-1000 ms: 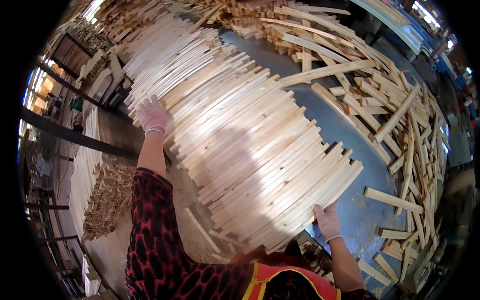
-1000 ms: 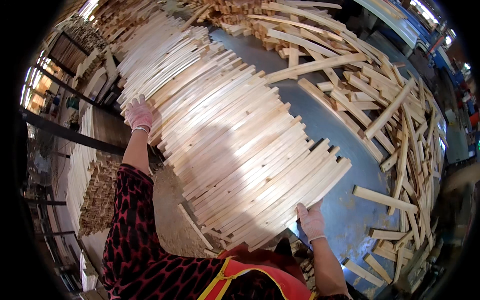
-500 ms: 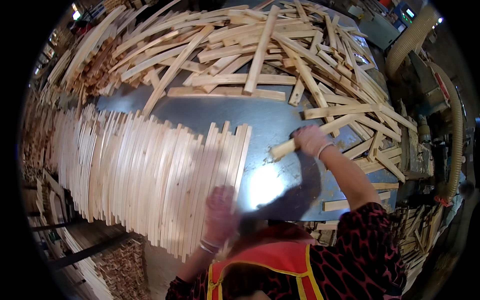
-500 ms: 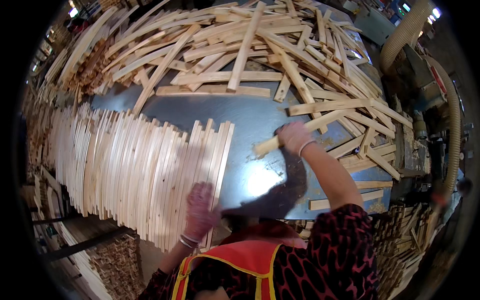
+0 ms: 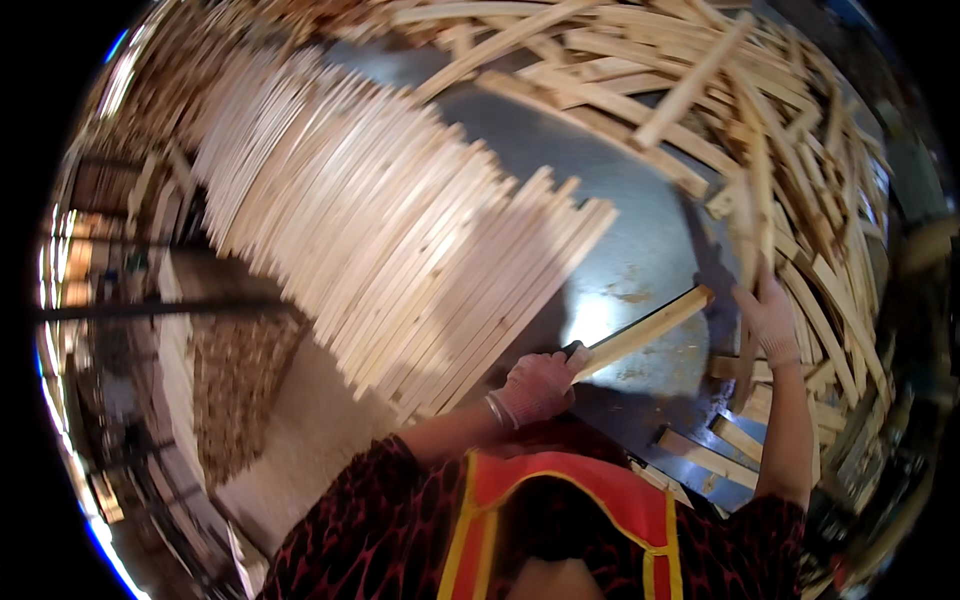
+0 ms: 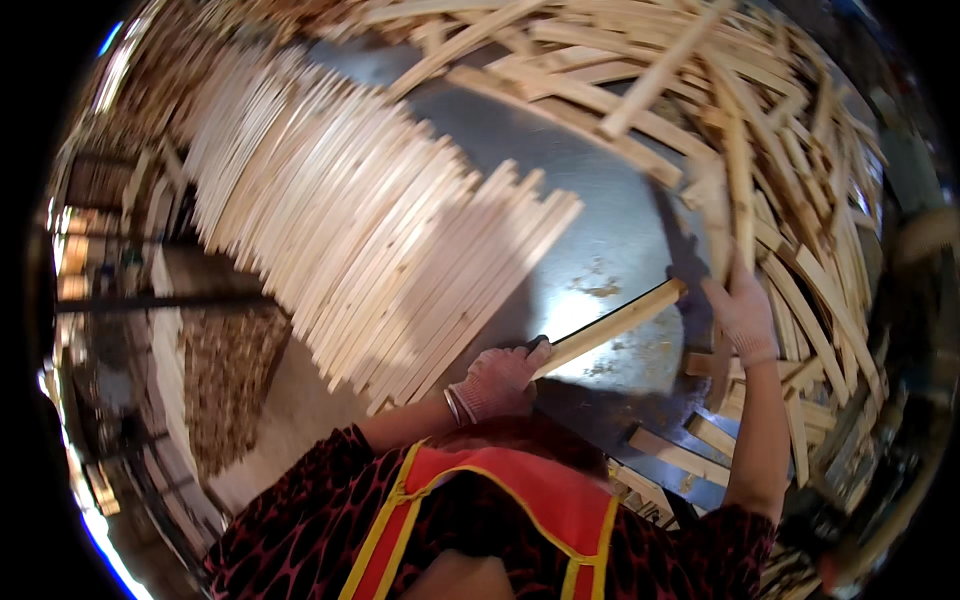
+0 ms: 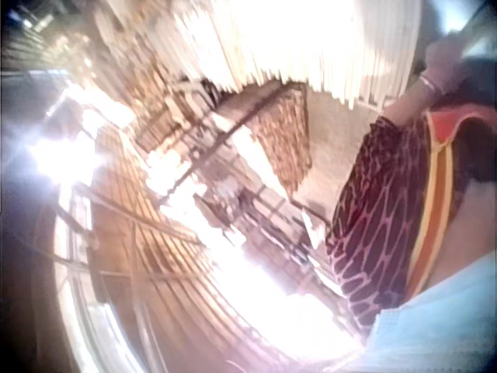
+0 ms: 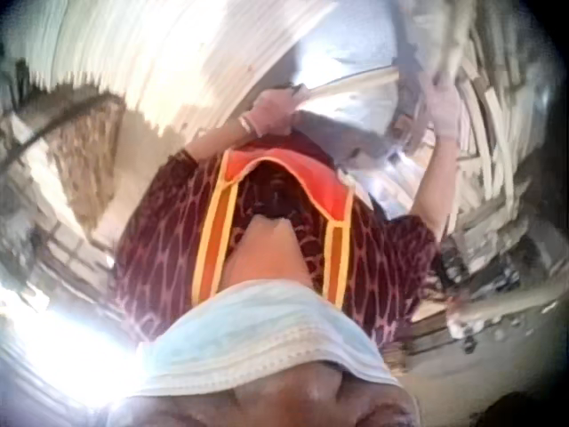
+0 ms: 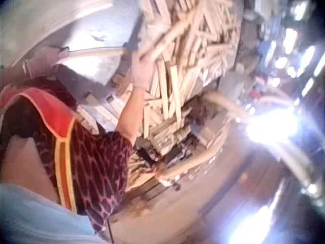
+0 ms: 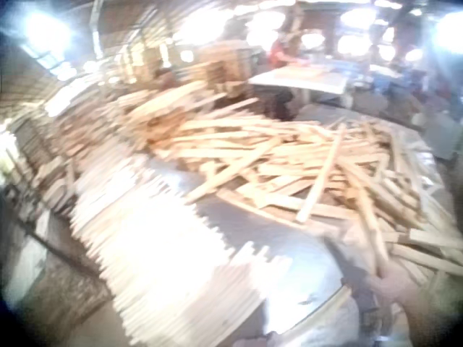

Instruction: The person sorts wooden planks on a metal table, picking them up from a disorganized pile and arranging them into a neat stack. They repeatedly gather planks with both hands and place them in an orderly fashion.

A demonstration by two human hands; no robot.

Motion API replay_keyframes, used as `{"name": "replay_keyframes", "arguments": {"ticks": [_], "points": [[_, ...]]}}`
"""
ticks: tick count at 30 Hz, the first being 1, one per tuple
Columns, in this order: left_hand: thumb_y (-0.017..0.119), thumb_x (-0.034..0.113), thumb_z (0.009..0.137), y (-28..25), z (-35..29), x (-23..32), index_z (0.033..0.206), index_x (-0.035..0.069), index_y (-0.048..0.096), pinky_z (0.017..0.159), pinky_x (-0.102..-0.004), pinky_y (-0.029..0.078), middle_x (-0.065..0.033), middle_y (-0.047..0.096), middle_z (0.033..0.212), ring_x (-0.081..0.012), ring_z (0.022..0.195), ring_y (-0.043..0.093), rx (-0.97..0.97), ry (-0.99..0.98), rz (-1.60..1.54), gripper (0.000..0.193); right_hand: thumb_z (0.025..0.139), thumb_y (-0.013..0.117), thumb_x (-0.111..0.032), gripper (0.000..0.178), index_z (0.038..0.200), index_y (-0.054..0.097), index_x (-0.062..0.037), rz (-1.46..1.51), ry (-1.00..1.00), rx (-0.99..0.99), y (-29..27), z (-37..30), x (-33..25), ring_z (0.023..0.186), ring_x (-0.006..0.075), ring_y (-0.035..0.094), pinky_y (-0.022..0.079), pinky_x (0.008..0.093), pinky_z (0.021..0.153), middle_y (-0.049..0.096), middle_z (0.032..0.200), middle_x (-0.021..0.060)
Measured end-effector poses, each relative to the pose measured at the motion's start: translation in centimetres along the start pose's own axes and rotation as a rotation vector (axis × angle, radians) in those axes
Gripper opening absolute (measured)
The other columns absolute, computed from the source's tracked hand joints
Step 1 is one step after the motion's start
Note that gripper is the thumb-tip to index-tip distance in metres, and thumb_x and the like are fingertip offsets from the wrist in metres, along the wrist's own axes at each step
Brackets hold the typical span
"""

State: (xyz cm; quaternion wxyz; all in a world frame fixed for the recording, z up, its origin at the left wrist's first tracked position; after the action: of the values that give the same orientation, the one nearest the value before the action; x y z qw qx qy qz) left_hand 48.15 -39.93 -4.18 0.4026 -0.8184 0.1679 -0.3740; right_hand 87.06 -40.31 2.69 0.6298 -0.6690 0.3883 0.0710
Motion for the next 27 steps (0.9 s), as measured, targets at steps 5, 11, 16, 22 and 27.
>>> {"name": "replay_keyframes", "arguments": {"ticks": [5, 11, 16, 22, 27], "points": [[0.066, 0.023, 0.087, 0.0, -6.2, -3.3, 0.143, 0.002, 0.055, 0.104, -0.0485, 0.05, -0.018, 0.062, 0.132, -0.0342, 0.122, 0.062, 0.309, -0.065, 0.14, 0.061, 0.105, 0.061, -0.035, 0.042, 0.125, 0.065, 0.0026, 0.489, 0.311, -0.029, 9.2, -7.3, 2.9, 0.08, 0.014, 0.06, 0.051, 0.0324, 0.07, 0.066, 0.089, 0.0041], [0.06, 0.022, 0.087, 0.7, -11.3, -9.2, 0.139, 0.006, 0.057, 0.113, -0.0529, 0.042, -0.0153, 0.057, 0.135, -0.0342, 0.132, 0.053, 0.655, -0.037, 0.216, 0.054, 0.107, 0.065, -0.036, 0.045, 0.132, 0.064, 0.0005, 0.716, 0.151, 0.013, 26.5, -8.2, -3.5, 0.077, 0.0094, 0.059, 0.051, 0.0279, 0.067, 0.07, 0.093, 0.0049], [0.055, 0.045, 0.102, -0.1, -22.0, -21.2, 0.154, 0.005, 0.049, 0.117, -0.0468, 0.04, -0.0175, 0.044, 0.165, -0.033, 0.147, 0.045, 0.865, -0.886, 0.203, 0.066, 0.1, 0.075, -0.016, 0.072, 0.161, 0.039, -0.0013, 1.019, 0.351, -0.198, 28.2, -10.0, -13.0, 0.074, 0.0082, 0.062, 0.05, 0.0223, 0.059, 0.072, 0.102, 0.0022], [0.066, 0.036, 0.1, 1.2, -24.3, -28.3, 0.083, 0.017, 0.062, 0.066, -0.0412, 0.052, 0.0052, 0.058, 0.073, -0.0133, 0.068, 0.059, 1.087, -0.974, -1.848, 0.026, 0.101, 0.073, -0.013, 0.085, 0.168, 0.023, 0.0016, 0.991, 0.313, 0.064, 28.5, -8.4, -10.8, 0.131, 0.0248, 0.058, 0.049, 0.0327, 0.107, 0.048, 0.159, 0.0179], [0.064, 0.043, 0.102, 5.8, -23.7, -17.1, 0.096, 0.011, 0.077, 0.078, -0.0345, 0.059, -0.0079, 0.069, 0.074, -0.0212, 0.09, 0.074, 0.233, -0.592, -1.098, 0.035, 0.101, 0.072, -0.015, 0.088, 0.169, 0.019, 0.0024, 0.884, 0.292, 0.152, 24.1, -6.7, -11.3, 0.141, 0.0263, 0.052, 0.044, 0.0364, 0.116, 0.042, 0.165, 0.0167]]}}
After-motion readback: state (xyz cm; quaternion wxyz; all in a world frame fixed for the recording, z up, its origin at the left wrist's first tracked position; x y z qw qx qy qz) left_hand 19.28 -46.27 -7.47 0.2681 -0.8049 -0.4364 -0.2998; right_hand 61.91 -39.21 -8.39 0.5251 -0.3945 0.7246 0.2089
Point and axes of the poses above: each hand's wrist, its own z-axis towards the middle knuckle, its own y-axis out of the palm, x = y × z, the point moved 3 cm from there along z, towards the middle knuckle
